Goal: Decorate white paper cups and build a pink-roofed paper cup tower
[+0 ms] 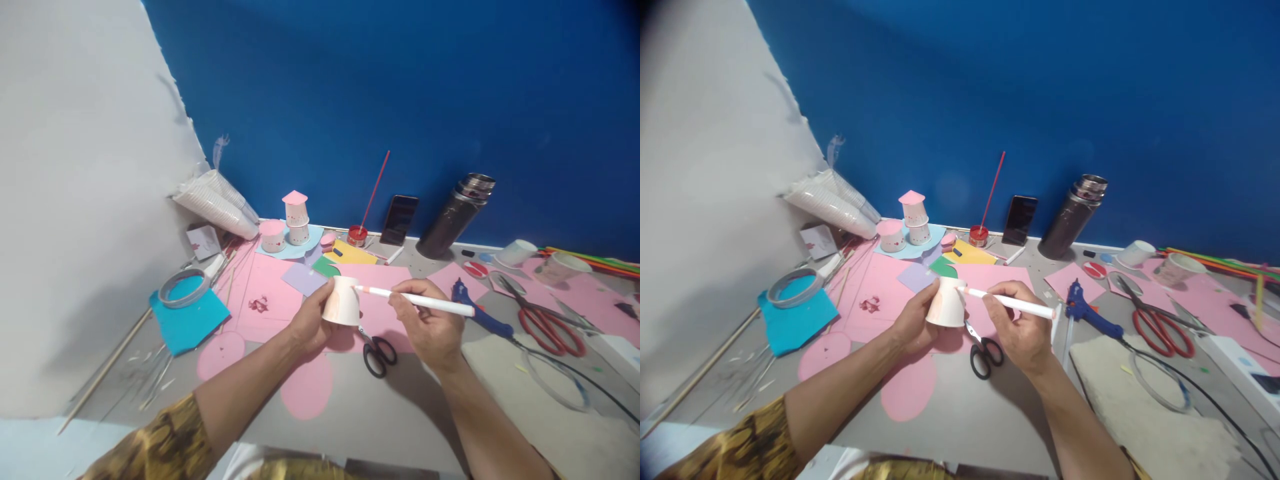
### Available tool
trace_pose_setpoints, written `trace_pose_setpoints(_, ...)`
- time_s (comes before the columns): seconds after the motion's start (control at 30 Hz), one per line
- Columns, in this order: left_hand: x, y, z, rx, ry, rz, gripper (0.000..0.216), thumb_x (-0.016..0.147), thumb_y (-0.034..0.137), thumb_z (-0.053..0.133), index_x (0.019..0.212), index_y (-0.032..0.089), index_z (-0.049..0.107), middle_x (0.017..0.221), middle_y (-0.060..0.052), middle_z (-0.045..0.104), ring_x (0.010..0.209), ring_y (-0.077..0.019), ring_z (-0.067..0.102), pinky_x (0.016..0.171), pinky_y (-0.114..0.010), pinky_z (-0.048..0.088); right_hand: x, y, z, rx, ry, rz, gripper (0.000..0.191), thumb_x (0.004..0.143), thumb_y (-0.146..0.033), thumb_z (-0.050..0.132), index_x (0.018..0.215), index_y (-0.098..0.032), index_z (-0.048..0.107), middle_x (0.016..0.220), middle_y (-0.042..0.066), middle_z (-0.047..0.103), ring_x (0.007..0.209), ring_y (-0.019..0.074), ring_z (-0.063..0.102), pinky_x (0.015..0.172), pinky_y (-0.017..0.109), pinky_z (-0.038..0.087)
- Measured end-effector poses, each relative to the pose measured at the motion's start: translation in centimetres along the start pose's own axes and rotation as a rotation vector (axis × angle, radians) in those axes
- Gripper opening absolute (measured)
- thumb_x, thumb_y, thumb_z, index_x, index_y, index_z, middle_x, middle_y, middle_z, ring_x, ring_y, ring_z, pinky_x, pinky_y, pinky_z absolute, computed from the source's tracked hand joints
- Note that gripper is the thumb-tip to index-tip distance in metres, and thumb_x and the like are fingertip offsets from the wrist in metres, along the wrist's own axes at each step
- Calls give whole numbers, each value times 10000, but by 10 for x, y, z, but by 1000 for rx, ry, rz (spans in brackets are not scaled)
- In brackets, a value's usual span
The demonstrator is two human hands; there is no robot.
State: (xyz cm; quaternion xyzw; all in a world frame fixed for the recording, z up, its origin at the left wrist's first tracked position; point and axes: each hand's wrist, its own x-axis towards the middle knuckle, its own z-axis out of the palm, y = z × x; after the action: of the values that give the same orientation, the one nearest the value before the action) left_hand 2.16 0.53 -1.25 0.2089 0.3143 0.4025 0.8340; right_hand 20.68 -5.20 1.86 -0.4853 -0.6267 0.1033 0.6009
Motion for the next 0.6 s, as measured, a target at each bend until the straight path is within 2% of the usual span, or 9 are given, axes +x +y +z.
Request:
trace_pose_setpoints(0.3, 3, -2, -3, -22, 6, 4, 462, 1028, 432, 511, 1213, 34, 657, 858, -154, 732, 721, -256, 730, 691, -371, 607, -1, -3, -2, 7, -39, -1, 71, 913, -207, 689, 842, -217, 689, 692, -25, 656, 548, 105, 559, 501, 201, 468)
trace_pose_setpoints(0.6, 1, -1, 1, 0, 22, 5, 473, 1034, 432, 499, 1273, 43, 623, 809, -132, 709, 695, -256, 719, 639, -367, 600, -4, -1, -6, 7, -89, 17, 97, 919, -215, 677, 822, -212, 679, 691, -16, 655, 560, 118, 585, 482, 208, 453)
